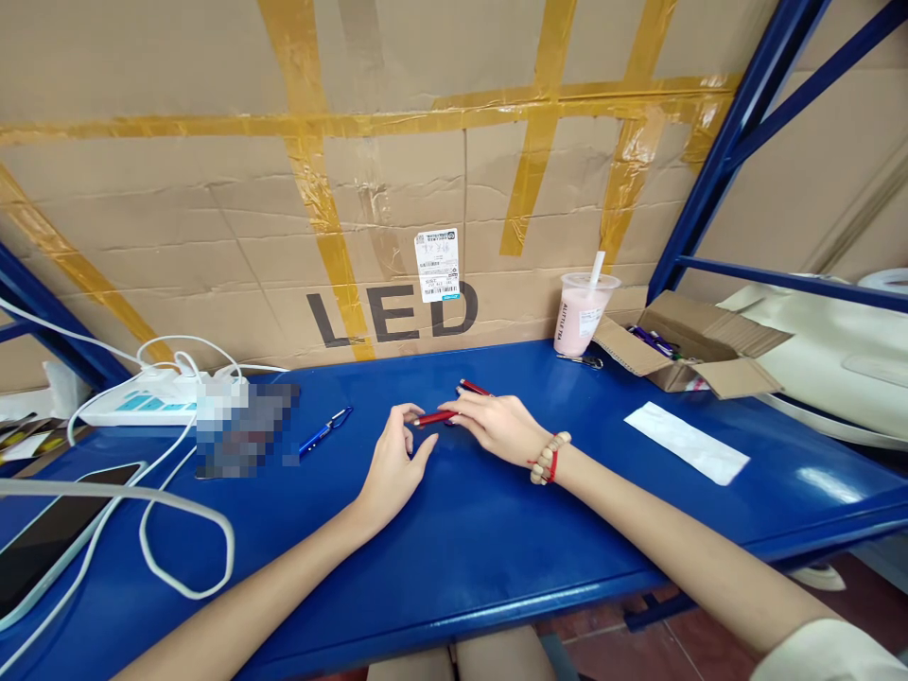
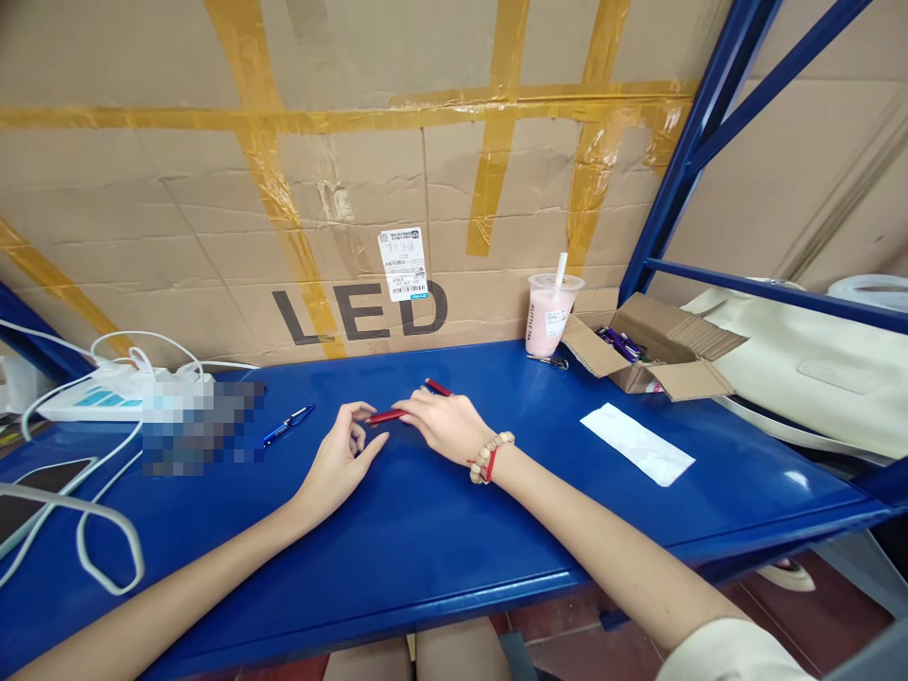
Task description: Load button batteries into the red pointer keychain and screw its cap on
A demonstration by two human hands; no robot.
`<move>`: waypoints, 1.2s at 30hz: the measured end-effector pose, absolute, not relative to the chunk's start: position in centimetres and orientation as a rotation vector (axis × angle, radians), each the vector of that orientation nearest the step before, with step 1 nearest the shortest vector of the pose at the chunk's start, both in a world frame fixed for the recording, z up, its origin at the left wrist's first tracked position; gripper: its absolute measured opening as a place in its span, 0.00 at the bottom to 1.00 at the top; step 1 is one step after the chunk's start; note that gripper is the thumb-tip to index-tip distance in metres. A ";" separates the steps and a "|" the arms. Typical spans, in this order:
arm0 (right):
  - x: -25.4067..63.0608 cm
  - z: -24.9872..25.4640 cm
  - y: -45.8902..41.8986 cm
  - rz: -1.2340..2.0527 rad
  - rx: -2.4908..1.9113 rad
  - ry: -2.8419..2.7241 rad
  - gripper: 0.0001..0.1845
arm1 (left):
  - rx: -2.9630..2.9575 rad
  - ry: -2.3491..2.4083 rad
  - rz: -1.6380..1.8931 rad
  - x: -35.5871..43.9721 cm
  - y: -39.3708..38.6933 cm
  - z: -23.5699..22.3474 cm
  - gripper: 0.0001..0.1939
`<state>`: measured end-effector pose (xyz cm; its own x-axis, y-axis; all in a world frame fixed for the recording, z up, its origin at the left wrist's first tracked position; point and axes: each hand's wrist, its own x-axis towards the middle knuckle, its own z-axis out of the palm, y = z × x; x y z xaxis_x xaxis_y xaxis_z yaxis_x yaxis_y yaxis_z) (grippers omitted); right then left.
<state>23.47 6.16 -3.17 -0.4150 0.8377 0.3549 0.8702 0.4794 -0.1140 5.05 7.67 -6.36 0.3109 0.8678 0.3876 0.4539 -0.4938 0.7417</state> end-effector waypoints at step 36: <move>27.8 -3.3 8.2 -0.056 -1.921 -1.937 0.13 | 2.693 0.820 1.209 4.4 6.0 -4.3 0.08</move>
<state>27.84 8.21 -3.28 0.0335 0.9492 0.3128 0.9658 0.0498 -0.2546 4.41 5.99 -4.32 0.5461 0.5007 0.6716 0.4392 -0.8538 0.2795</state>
